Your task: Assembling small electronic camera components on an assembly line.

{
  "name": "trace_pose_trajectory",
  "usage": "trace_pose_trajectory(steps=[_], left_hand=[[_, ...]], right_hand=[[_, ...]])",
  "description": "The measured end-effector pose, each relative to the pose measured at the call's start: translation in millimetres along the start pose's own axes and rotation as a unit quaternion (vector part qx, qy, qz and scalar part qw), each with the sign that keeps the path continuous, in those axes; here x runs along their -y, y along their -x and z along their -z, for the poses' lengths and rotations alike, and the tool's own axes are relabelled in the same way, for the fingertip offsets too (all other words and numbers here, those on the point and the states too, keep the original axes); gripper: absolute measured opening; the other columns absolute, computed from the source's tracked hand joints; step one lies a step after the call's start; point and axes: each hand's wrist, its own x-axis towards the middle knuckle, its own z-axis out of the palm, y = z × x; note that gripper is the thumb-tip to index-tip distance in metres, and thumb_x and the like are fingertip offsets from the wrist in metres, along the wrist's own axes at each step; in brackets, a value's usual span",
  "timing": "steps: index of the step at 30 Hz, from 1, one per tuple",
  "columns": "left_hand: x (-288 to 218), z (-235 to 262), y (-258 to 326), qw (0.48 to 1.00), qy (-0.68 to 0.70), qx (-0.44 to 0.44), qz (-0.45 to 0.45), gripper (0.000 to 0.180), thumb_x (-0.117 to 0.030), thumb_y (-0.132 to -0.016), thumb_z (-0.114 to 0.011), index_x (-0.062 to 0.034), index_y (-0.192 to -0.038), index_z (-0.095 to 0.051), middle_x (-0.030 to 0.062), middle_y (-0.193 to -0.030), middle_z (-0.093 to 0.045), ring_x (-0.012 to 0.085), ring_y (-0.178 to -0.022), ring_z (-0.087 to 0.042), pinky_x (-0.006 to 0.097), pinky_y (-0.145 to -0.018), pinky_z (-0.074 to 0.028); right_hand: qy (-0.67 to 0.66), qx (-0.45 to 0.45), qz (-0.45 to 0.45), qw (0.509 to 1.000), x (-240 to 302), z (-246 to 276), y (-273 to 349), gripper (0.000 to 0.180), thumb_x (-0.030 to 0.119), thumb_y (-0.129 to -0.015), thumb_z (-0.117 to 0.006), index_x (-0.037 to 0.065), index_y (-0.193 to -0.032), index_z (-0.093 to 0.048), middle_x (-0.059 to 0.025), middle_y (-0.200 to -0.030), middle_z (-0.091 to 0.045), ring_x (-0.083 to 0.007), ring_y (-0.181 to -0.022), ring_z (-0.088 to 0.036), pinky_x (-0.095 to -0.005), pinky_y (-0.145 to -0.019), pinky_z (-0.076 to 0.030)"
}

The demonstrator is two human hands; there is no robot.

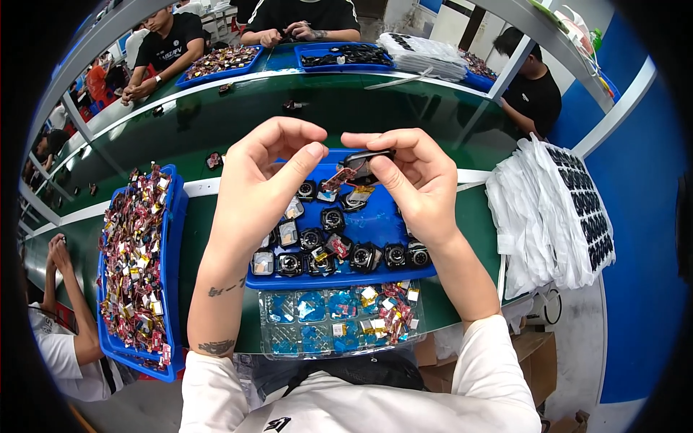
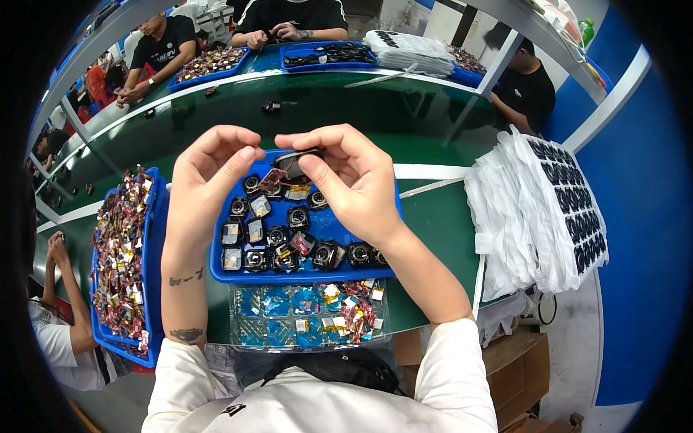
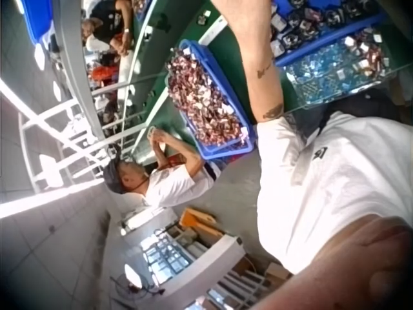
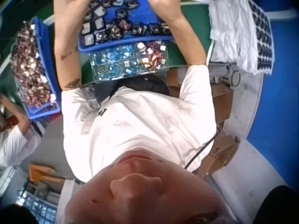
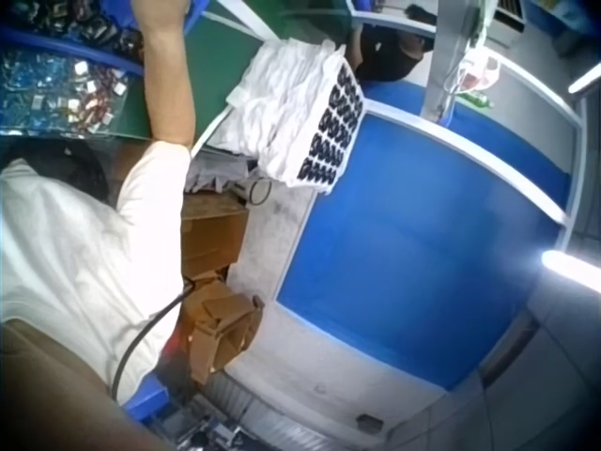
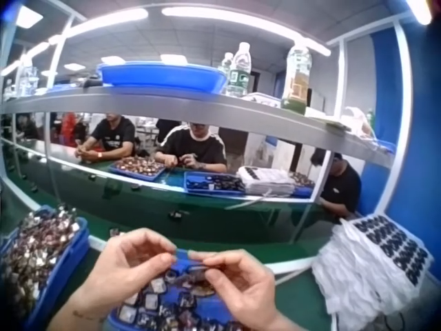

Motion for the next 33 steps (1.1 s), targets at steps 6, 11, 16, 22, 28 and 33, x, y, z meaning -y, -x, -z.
trace_pose_trajectory(steps=[6, 11, 16, 22, 28, 33], left_hand=[[0.8, -9.9, 3.5, 0.989, -0.126, 0.005, -0.073, 0.016, -0.011, -0.087, -0.066, 0.0019, -0.095, -0.066, 0.0040, -0.088, -0.066, 0.0080, -0.082, -0.060, 0.023, -0.075, -0.047], [5.3, -4.7, 1.3, 0.994, -0.108, 0.020, -0.022, 0.015, -0.011, -0.087, -0.066, 0.0017, -0.096, -0.066, 0.0028, -0.085, -0.065, 0.0060, -0.078, -0.058, 0.020, -0.071, -0.046], [8.2, 4.7, -3.6, 0.994, -0.099, -0.031, -0.043, 0.013, -0.007, -0.085, -0.067, -0.0004, -0.096, -0.065, -0.0001, -0.082, -0.063, 0.0050, -0.074, -0.057, 0.019, -0.069, -0.044], [10.1, 6.0, -6.1, 0.935, -0.289, -0.096, -0.183, 0.019, -0.008, -0.082, -0.068, -0.0032, -0.100, -0.069, 0.0029, -0.085, -0.066, 0.0097, -0.082, -0.059, 0.025, -0.073, -0.046], [-2.0, 2.1, 2.1, 0.934, -0.344, 0.038, -0.092, 0.013, -0.011, -0.080, -0.071, 0.0003, -0.085, -0.070, 0.0061, -0.082, -0.066, 0.0105, -0.074, -0.058, 0.023, -0.067, -0.043], [5.7, -6.5, 1.6, 0.977, -0.205, 0.061, -0.004, 0.015, -0.013, -0.082, -0.071, 0.0016, -0.082, -0.068, 0.0015, -0.073, -0.064, 0.0051, -0.067, -0.054, 0.020, -0.061, -0.041]], right_hand=[[-0.020, -0.029, -0.035, 0.999, -4.3, 4.0, 1.4, 0.018, -0.003, -0.086, -0.059, -0.002, -0.103, -0.055, -0.0169, -0.111, -0.063, -0.0129, -0.094, -0.062, -0.0248, -0.079, -0.052], [0.025, 0.017, -0.021, 0.999, -1.2, 4.0, -0.1, 0.016, -0.004, -0.084, -0.060, 0.000, -0.099, -0.057, -0.0163, -0.117, -0.060, -0.0110, -0.092, -0.061, -0.0235, -0.076, -0.051], [0.007, -0.004, -0.042, 0.999, -2.4, 3.7, -1.8, 0.015, -0.002, -0.084, -0.063, -0.002, -0.098, -0.057, -0.0145, -0.110, -0.062, -0.0126, -0.092, -0.062, -0.0248, -0.077, -0.051], [0.026, -0.025, -0.079, 0.996, -3.7, 6.4, -1.2, 0.015, -0.002, -0.086, -0.060, -0.001, -0.099, -0.053, -0.0184, -0.099, -0.066, -0.0165, -0.091, -0.065, -0.0287, -0.083, -0.052], [0.016, -0.053, -0.074, 0.996, -4.6, 3.2, -0.9, 0.016, -0.001, -0.084, -0.064, -0.002, -0.097, -0.056, -0.0115, -0.095, -0.067, -0.0114, -0.085, -0.064, -0.0235, -0.074, -0.052], [-0.002, -0.085, -0.064, 0.994, -0.8, -0.9, 0.9, 0.013, -0.005, -0.082, -0.063, -0.001, -0.092, -0.055, -0.0139, -0.096, -0.068, -0.0122, -0.085, -0.065, -0.0243, -0.074, -0.053]])
